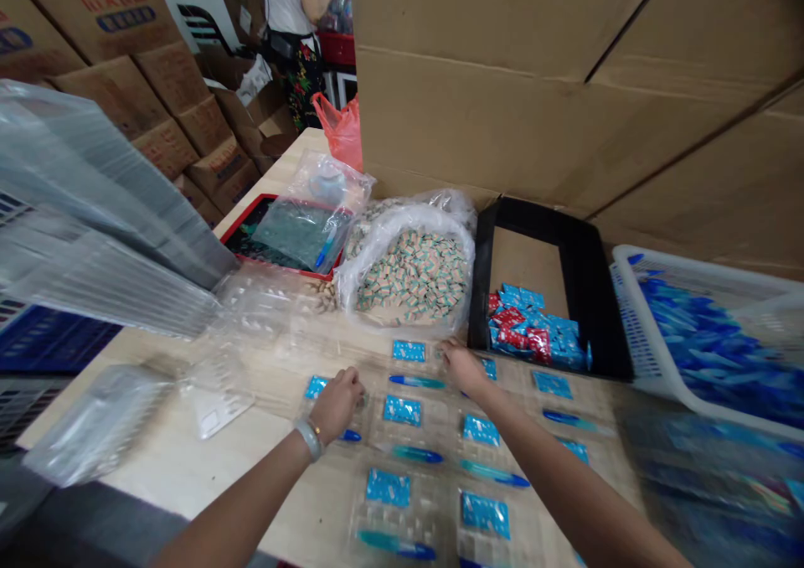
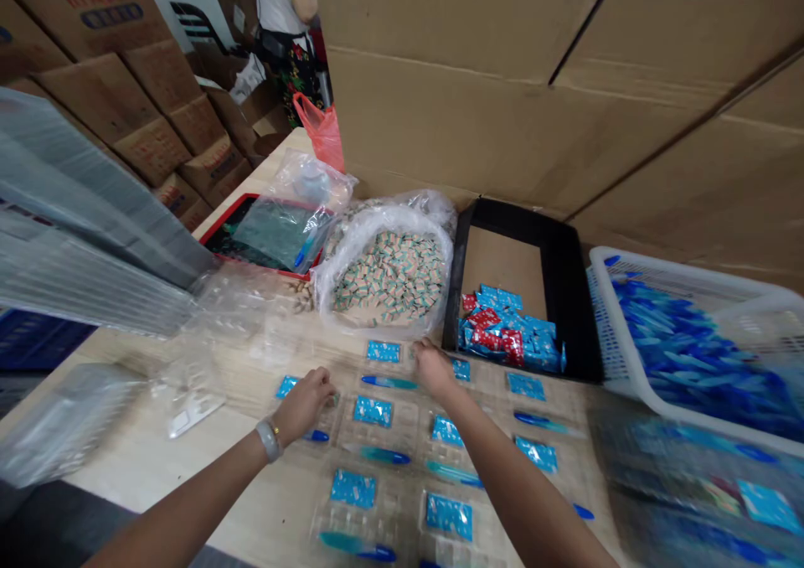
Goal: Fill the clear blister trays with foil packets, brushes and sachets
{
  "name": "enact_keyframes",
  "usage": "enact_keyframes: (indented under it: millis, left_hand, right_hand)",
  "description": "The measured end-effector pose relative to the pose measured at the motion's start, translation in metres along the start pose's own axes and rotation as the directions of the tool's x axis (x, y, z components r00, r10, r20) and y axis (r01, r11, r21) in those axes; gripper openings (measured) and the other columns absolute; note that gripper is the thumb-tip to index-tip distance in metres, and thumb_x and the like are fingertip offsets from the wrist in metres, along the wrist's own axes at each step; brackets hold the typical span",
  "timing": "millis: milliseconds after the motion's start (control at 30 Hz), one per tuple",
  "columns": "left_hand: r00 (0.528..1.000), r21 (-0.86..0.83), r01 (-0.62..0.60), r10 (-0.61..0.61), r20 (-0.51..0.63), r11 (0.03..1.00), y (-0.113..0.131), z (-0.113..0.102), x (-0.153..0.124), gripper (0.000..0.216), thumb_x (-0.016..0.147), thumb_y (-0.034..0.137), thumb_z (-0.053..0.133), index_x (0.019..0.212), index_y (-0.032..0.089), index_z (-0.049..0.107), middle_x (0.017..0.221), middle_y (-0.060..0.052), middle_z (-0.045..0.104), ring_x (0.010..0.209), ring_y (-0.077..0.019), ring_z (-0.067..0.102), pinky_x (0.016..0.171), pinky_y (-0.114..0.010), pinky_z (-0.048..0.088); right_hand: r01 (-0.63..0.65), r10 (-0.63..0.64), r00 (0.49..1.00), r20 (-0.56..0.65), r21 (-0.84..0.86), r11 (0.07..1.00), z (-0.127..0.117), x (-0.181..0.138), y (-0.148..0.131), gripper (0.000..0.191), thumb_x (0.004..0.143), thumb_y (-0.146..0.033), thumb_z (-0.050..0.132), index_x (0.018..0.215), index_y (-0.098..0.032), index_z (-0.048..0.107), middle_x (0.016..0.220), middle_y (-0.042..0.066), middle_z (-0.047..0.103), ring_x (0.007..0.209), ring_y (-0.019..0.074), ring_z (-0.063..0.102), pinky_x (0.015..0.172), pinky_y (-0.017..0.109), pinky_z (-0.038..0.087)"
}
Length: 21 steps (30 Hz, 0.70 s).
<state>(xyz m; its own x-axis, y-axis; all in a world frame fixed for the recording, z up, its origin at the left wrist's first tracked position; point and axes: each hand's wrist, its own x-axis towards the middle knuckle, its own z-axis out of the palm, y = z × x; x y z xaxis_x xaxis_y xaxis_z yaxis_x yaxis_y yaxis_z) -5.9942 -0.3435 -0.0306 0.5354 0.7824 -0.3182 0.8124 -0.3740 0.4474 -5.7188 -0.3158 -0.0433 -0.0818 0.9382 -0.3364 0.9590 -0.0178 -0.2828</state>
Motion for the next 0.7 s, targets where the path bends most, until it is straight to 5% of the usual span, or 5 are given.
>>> enact_keyframes:
  millis: [233, 500, 700]
  left_hand:
    - [0.994, 0.068, 0.030, -0.022, -0.110, 0.997, 0.000, 0.014, -0.005, 0.017, 0.078, 0.010, 0.042, 0.084, 0.016, 0.057, 0.095, -0.007, 0.048, 0.087, -0.0176, 0.046, 0.077, -0.031, 0.040]
    - [0.937, -0.156, 0.029, -0.082, -0.341, 0.987, -0.012, 0.029, -0.016, 0.018, 0.082, 0.018, 0.040, 0.092, 0.017, 0.055, 0.095, -0.006, 0.050, 0.090, -0.0165, 0.049, 0.082, -0.033, 0.044]
    - [0.920, -0.082, 0.003, -0.035, -0.391, 0.997, -0.014, 0.038, -0.036, 0.028, 0.081, 0.014, 0.039, 0.104, 0.019, 0.054, 0.098, -0.007, 0.052, 0.092, -0.0179, 0.048, 0.081, -0.035, 0.045]
  right_hand:
    - [-0.050, 0.050, 0.999, -0.002, 0.029, 0.998, 0.000, 0.007, 0.002, 0.019, 0.077, -0.011, 0.040, 0.092, -0.016, 0.052, 0.087, 0.006, 0.056, 0.076, 0.0146, 0.053, 0.062, 0.022, 0.034]
    - [0.039, -0.026, 0.986, -0.164, 0.078, 0.996, 0.002, -0.006, 0.004, 0.022, 0.081, -0.018, 0.038, 0.090, -0.017, 0.058, 0.093, 0.007, 0.055, 0.082, 0.0159, 0.052, 0.070, 0.024, 0.037]
    - [0.347, -0.304, 0.923, -0.237, 0.171, 0.922, 0.026, -0.049, -0.054, 0.021, 0.083, -0.024, 0.040, 0.089, -0.018, 0.059, 0.084, 0.007, 0.055, 0.081, 0.0181, 0.049, 0.073, 0.029, 0.037]
